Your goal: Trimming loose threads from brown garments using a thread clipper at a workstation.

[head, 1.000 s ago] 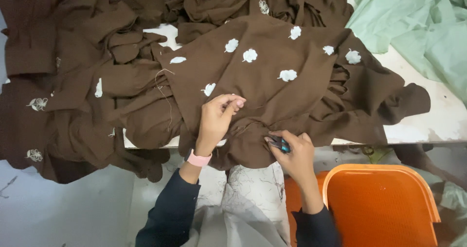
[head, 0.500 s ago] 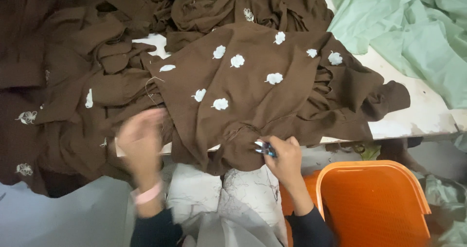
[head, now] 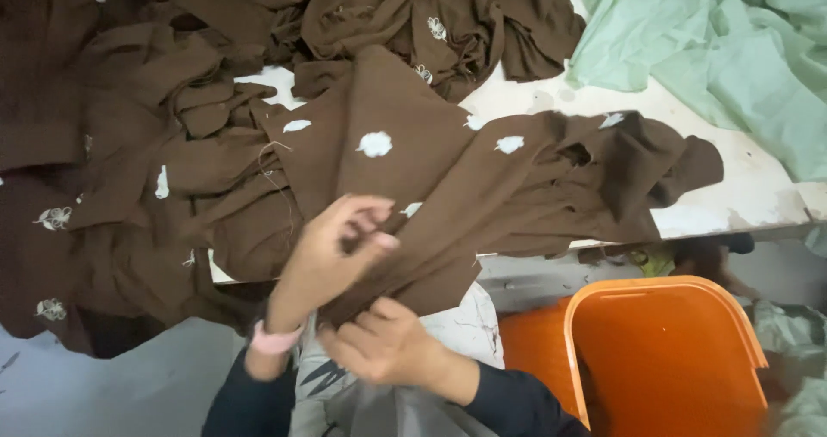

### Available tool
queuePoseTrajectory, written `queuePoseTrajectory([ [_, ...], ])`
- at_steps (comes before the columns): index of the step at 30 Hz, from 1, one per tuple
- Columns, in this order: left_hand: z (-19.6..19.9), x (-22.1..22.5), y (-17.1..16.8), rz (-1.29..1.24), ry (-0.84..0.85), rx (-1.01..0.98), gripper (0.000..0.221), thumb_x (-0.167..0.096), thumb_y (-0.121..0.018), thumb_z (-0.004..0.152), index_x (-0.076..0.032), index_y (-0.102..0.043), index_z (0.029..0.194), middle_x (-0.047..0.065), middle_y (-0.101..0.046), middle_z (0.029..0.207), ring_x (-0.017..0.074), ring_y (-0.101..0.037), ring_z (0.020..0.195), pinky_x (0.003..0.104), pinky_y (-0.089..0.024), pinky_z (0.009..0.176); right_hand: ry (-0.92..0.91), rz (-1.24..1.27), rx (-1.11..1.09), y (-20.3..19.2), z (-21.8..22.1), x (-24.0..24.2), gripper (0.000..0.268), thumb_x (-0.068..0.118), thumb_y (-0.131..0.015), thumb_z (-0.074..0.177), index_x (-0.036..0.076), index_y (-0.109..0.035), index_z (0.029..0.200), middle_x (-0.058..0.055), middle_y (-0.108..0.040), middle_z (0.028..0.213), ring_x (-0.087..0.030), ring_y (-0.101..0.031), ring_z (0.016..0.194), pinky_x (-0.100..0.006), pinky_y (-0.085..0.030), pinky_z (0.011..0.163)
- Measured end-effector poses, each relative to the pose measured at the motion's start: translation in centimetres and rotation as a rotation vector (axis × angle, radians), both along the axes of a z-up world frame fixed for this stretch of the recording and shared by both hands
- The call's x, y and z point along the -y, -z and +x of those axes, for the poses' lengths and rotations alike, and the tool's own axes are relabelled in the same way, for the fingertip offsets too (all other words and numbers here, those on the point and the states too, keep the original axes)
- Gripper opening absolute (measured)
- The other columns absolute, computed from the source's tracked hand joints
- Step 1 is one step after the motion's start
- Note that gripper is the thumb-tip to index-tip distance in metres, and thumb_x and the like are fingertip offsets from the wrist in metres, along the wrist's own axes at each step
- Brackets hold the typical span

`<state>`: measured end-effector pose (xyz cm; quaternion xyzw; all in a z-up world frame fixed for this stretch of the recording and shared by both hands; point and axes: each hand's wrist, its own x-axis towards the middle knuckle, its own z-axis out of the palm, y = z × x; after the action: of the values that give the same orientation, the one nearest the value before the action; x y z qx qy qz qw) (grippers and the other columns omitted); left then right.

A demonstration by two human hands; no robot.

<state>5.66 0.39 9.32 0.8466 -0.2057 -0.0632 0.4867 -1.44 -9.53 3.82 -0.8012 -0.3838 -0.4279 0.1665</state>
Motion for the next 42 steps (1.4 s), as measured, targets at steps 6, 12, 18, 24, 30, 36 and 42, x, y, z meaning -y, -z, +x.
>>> queuePoseTrajectory([
  [6, 2.9, 2.9, 2.6, 0.386, 0.135, 0.183, 0.02, -0.034, -0.054, 0.075, -0.016, -0.06, 0.081, -0.001, -0.063, 0.078, 0.0209, -0.056, 0.072, 0.034, -0.041, 0.065, -0.004, 0.037, -0.237, 2.5, -0.8, 2.5, 0.03, 0.022, -0.03, 0.091, 0.013, -0.058, 0.086, 0.001, -0.05, 0.078, -0.013, -0.048, 0.064, -0.028, -0.029, 0.054],
  [12, 6.6, -2.0, 2.9, -0.251, -0.054, 0.125, 0.009, -0.016, -0.052, 0.085, -0.012, -0.051, 0.077, -0.004, -0.051, 0.074, 0.0073, -0.046, 0.071, 0.021, -0.036, 0.069, 0.674, 0.125, -0.211, 2.6, 1.7, 9.8, 0.052, 0.019, -0.056, 0.062, 0.019, -0.051, 0.115, -0.003, -0.059, 0.105, -0.01, -0.055, 0.065, -0.023, -0.037, 0.049],
  [18, 6.9, -5.8, 0.6, -0.341, -0.339, 0.184, 0.021, -0.027, -0.047, 0.092, -0.011, -0.046, 0.078, -0.007, -0.04, 0.069, 0.0035, -0.036, 0.067, 0.017, -0.029, 0.064, 0.397, 0.059, -0.205, 0.9, 0.5, 9.0, 0.04, -0.003, -0.033, 0.057, 0.011, -0.058, 0.085, 0.0, -0.059, 0.075, -0.014, -0.041, 0.05, -0.029, -0.023, 0.048],
  [24, 5.0, -7.3, 1.3, 0.316, -0.464, 0.197, 0.019, -0.023, -0.056, 0.079, -0.014, -0.057, 0.095, 0.001, -0.053, 0.083, 0.0147, -0.05, 0.066, 0.031, -0.038, 0.057, 0.155, -0.147, -0.442, 3.6, -1.1, 6.4, 0.033, 0.01, -0.05, 0.058, 0.014, -0.059, 0.09, 0.004, -0.054, 0.082, -0.013, -0.042, 0.049, -0.026, -0.029, 0.048],
  [30, -0.8, -5.1, 1.2, 0.256, -0.395, 0.644, 0.011, -0.019, -0.061, 0.079, -0.01, -0.055, 0.077, 0.001, -0.053, 0.071, 0.0129, -0.047, 0.058, 0.026, -0.037, 0.055, 0.122, 0.019, -0.574, 2.7, -1.3, 6.1, 0.034, 0.015, -0.051, 0.059, 0.015, -0.059, 0.092, 0.005, -0.059, 0.088, -0.01, -0.049, 0.059, -0.023, -0.031, 0.05],
  [36, -3.5, -5.3, 2.6, 0.35, -0.393, 0.322, 0.019, -0.031, -0.057, 0.078, -0.012, -0.059, 0.079, -0.003, -0.059, 0.07, 0.0124, -0.054, 0.061, 0.027, -0.043, 0.054, 0.15, 0.176, -0.603, 2.1, -0.6, 5.8, 0.019, 0.029, -0.058, 0.077, 0.014, -0.06, 0.089, 0.005, -0.064, 0.08, -0.003, -0.055, 0.057, -0.018, -0.035, 0.045],
  [42, -2.9, -7.2, 3.8, 0.351, -0.547, 0.473, 0.032, -0.037, -0.054, 0.08, -0.008, -0.056, 0.092, 0.007, -0.054, 0.089, 0.0215, -0.051, 0.078, 0.033, -0.042, 0.066, 0.176, 0.367, -0.662, -0.2, 1.0, 6.7, 0.03, 0.016, -0.068, 0.069, 0.006, -0.059, 0.096, -0.005, -0.063, 0.088, -0.013, -0.061, 0.076, -0.023, -0.048, 0.071],
])
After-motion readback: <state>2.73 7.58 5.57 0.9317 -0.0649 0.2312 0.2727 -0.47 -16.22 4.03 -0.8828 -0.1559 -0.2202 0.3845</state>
